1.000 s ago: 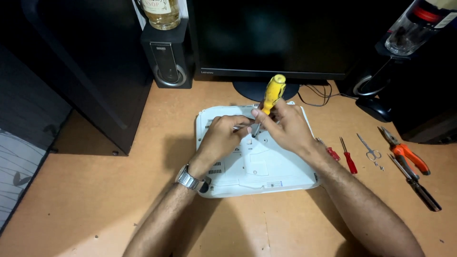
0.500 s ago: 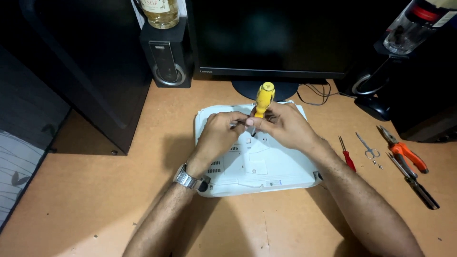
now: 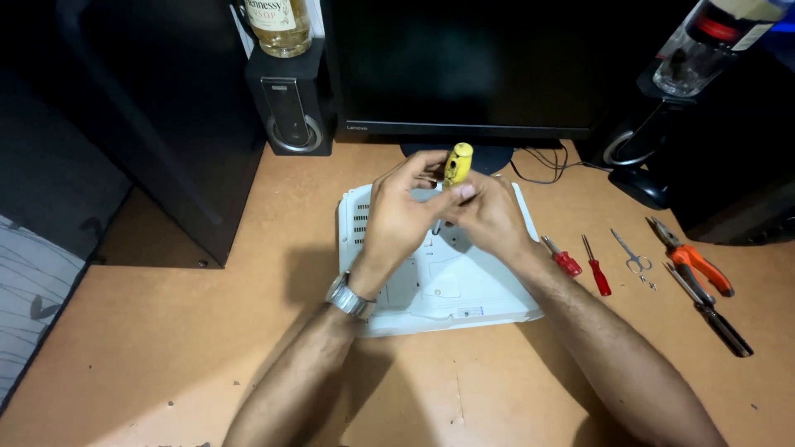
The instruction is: The person uses a yellow screwdriver to remove multiple screws from the bottom of a white Epson projector. After removing the screws, the person flips the projector over and opens the top cover to reveal the internal components.
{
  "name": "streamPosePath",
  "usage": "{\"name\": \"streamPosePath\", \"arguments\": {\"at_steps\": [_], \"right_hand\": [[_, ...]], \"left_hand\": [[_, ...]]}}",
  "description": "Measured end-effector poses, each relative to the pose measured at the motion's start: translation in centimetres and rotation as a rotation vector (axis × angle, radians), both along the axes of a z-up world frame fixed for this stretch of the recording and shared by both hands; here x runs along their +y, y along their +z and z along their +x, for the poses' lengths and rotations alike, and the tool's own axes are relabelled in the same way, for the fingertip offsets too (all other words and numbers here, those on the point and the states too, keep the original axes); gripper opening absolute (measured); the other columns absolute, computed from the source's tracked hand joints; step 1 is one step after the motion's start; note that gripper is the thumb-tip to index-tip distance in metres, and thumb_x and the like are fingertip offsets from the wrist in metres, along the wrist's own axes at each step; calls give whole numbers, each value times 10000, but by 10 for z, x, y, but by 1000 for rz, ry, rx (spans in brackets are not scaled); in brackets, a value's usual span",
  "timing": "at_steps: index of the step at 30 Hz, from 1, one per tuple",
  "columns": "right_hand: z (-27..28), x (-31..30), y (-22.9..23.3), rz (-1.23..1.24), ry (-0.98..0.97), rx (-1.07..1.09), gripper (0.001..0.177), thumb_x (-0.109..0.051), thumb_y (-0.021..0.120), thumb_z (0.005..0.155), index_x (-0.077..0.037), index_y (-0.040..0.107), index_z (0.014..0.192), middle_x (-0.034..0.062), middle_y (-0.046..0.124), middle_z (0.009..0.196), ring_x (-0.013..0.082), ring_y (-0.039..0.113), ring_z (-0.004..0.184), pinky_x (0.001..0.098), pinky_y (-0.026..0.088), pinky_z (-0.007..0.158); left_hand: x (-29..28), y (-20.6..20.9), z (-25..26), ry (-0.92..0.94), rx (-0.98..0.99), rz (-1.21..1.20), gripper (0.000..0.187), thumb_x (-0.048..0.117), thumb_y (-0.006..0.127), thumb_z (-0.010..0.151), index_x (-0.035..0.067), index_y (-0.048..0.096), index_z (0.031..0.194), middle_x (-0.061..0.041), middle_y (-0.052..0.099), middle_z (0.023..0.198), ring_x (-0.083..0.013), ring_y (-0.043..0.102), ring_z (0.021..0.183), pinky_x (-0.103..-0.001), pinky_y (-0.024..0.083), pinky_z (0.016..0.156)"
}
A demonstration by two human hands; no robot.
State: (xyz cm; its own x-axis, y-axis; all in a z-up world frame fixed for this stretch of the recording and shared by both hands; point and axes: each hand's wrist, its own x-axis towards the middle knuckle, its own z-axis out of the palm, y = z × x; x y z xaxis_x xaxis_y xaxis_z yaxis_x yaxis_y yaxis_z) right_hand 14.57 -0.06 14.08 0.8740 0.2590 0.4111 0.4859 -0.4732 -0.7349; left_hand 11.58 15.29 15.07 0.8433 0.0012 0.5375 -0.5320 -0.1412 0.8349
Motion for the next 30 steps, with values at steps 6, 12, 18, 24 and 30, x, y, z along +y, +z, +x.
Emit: {"name": "streamPosePath", "arguments": {"at_steps": [6, 12, 18, 24, 30], "right_hand": [[-10, -10, 32, -228, 137, 164, 404, -235, 852, 775, 55, 688, 1004, 245, 779, 910, 424, 757, 835, 588, 584, 752], [-43, -35, 118, -168, 262, 80, 613, -14, 632, 863, 80, 442, 1438, 378, 605, 1303, 535, 652, 1084, 647, 589, 760], [-38, -7, 142, -478, 320, -203, 333, 118, 561, 899, 52, 723, 1183, 276, 729, 1051, 465, 725, 891, 519, 621, 643], [-6, -8, 116, -918, -28, -400, 342, -418, 653, 1002, -154, 734, 799, -9, 625, 634, 174, 562, 516, 306, 492, 504], [-13, 9, 128, -1187, -171, -311, 766, -690, 406, 1095, -191, 719, 605, -23, 580, 463, 139, 546, 405, 269, 475, 497]], "left_hand": [[6, -12, 15, -51, -18, 30, 317, 141, 766, 936, 119, 713, 1248, -181, 749, 1057, -338, 752, 1015, -411, 616, 884], [19, -3, 13, -202, 38, 79, 294, 150, 633, 1042, 103, 647, 1332, -199, 737, 1111, -332, 742, 1043, -465, 615, 884], [21, -4, 14, -378, 107, 82, 364, 230, 539, 1097, 39, 576, 1405, -234, 690, 1266, -339, 669, 1187, -513, 541, 1001], [28, 8, -7, -371, 187, 300, 356, 170, 601, 1032, -23, 626, 1330, -275, 711, 1199, -407, 702, 1128, -544, 546, 986], [24, -2, 3, -285, 194, 390, 239, 132, 674, 973, -10, 724, 1158, -167, 771, 1023, -315, 740, 1038, -451, 575, 910]]}}
